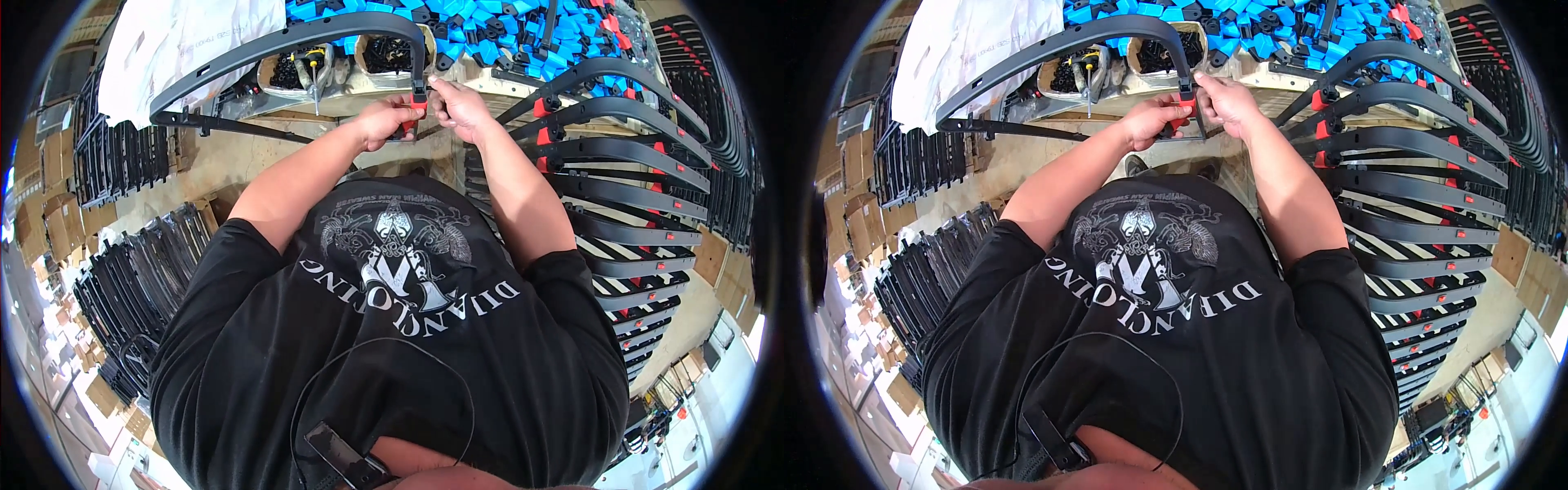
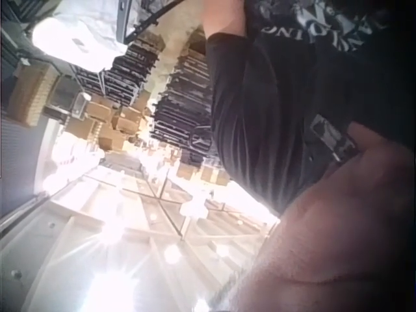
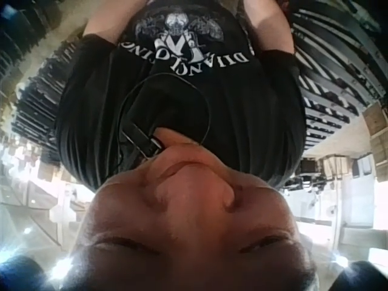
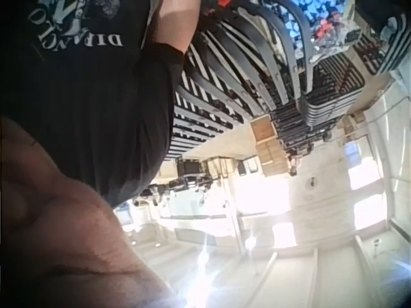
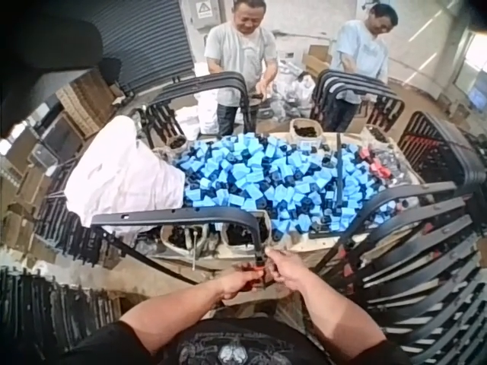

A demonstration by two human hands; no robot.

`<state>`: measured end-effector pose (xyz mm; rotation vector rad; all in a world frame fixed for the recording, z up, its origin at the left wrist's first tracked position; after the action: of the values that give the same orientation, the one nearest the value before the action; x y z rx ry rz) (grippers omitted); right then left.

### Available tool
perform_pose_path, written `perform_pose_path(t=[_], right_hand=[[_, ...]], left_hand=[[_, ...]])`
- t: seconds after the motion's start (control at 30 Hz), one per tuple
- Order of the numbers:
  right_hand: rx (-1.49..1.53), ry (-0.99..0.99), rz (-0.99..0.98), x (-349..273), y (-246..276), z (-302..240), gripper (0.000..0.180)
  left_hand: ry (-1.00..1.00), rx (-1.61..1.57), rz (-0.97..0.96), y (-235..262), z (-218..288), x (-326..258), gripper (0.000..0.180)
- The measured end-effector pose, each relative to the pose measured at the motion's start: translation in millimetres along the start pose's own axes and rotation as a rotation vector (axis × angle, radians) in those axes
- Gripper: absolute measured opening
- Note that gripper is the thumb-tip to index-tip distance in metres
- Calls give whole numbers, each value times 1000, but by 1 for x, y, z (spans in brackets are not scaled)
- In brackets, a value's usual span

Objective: Assembling black metal frame components by attaching plastic caps and securing them with a tool.

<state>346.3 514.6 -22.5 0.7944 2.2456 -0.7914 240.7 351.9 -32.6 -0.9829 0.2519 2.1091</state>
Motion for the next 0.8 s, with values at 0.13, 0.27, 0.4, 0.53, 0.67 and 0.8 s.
perform_pose_path(t=[0.13, 0.27, 0.4, 0.53, 0.67, 0.8], right_hand=[[-273, 32, 130, -5, -10, -4, 38], [-424, 104, 128, -5, -8, -7, 37], [-474, 80, 154, -9, -13, -13, 35], [-536, 142, 176, 2, -8, -2, 37], [-469, 270, 225, 9, -9, 13, 47], [-541, 339, 235, 3, -15, 12, 53]], left_hand=[[-13, 38, 9, 0, 0, 2, 36], [-35, 48, 14, -1, -4, -1, 34], [-49, -48, 31, -1, -9, -11, 32], [-45, -66, 44, -1, -8, -6, 33], [-49, -22, 1, 4, -11, -4, 41], [-31, 2, -9, 2, -8, -6, 42]])
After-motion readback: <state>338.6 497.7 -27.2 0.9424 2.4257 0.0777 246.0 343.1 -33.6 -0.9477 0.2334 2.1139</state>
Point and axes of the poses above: each hand's wrist, its own x-axis towards the middle knuckle, its own y-axis out of the back of the hand, z = x × y, the point moved 1 cm from there along x, towards the middle knuckle, and after that the axes turned 12 degrees about z, right-handed, at the moved point
